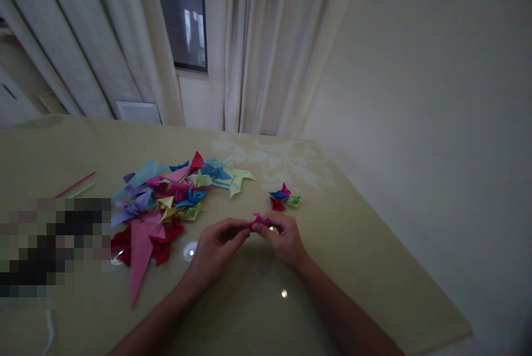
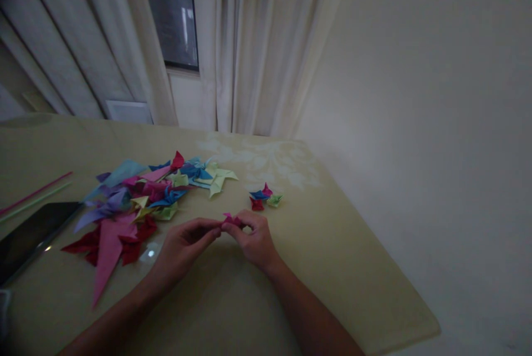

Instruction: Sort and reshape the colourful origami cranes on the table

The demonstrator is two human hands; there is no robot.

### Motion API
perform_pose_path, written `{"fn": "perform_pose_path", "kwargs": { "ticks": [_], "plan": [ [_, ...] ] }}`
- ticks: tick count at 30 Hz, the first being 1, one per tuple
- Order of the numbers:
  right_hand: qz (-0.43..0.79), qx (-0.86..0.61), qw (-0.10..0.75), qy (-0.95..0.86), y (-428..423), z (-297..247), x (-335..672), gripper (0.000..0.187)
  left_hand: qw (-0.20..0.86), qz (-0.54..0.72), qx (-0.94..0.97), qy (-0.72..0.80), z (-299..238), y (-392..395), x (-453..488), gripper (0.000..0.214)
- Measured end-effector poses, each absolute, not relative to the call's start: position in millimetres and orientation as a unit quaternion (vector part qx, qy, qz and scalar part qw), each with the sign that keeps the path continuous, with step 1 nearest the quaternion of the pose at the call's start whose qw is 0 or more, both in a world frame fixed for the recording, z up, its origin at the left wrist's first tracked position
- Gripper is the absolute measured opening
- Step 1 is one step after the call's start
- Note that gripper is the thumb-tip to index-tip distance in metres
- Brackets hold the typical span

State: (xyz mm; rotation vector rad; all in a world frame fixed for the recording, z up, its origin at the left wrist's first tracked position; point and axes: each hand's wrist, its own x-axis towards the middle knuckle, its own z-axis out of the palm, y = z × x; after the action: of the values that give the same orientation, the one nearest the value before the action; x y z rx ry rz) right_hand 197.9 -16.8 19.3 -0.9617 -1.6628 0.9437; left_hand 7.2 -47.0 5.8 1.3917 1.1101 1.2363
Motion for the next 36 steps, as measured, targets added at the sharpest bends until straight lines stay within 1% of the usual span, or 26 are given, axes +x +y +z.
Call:
{"fn": "perform_pose_path", "kwargs": {
  "ticks": [4,11,15,21,23,26,36],
  "plan": [
    [0.385,-0.408,0.474,-0.678,-17.1,17.6,196.2,0.042,0.472,0.507,0.563,0.452,6.7,-46.6,6.8,0.023],
    [0.412,-0.418,0.468,-0.661,-15.3,14.8,197.7,0.032,0.533,0.514,0.506,0.442,5.1,-43.6,9.8,0.031],
    [0.467,-0.392,0.459,-0.646,-12.0,15.4,198.7,0.026,0.537,0.541,0.451,0.465,9.4,-42.3,8.7,0.04],
    [0.481,-0.395,0.455,-0.637,-9.7,13.7,199.1,0.02,0.54,0.544,0.419,0.487,12.2,-40.7,7.5,0.051],
    [0.51,-0.387,0.457,-0.617,-8.4,12.2,198.8,0.021,0.539,0.549,0.413,0.487,10.8,-39.8,7.4,0.053],
    [0.548,-0.376,0.453,-0.595,-5.9,11.0,199.2,0.029,0.54,0.561,0.399,0.484,8.8,-39.0,6.5,0.056],
    [0.542,-0.39,0.449,-0.594,-4.1,6.9,201.4,0.032,0.54,0.566,0.388,0.488,5.8,-37.6,3.9,0.058]
  ]
}}
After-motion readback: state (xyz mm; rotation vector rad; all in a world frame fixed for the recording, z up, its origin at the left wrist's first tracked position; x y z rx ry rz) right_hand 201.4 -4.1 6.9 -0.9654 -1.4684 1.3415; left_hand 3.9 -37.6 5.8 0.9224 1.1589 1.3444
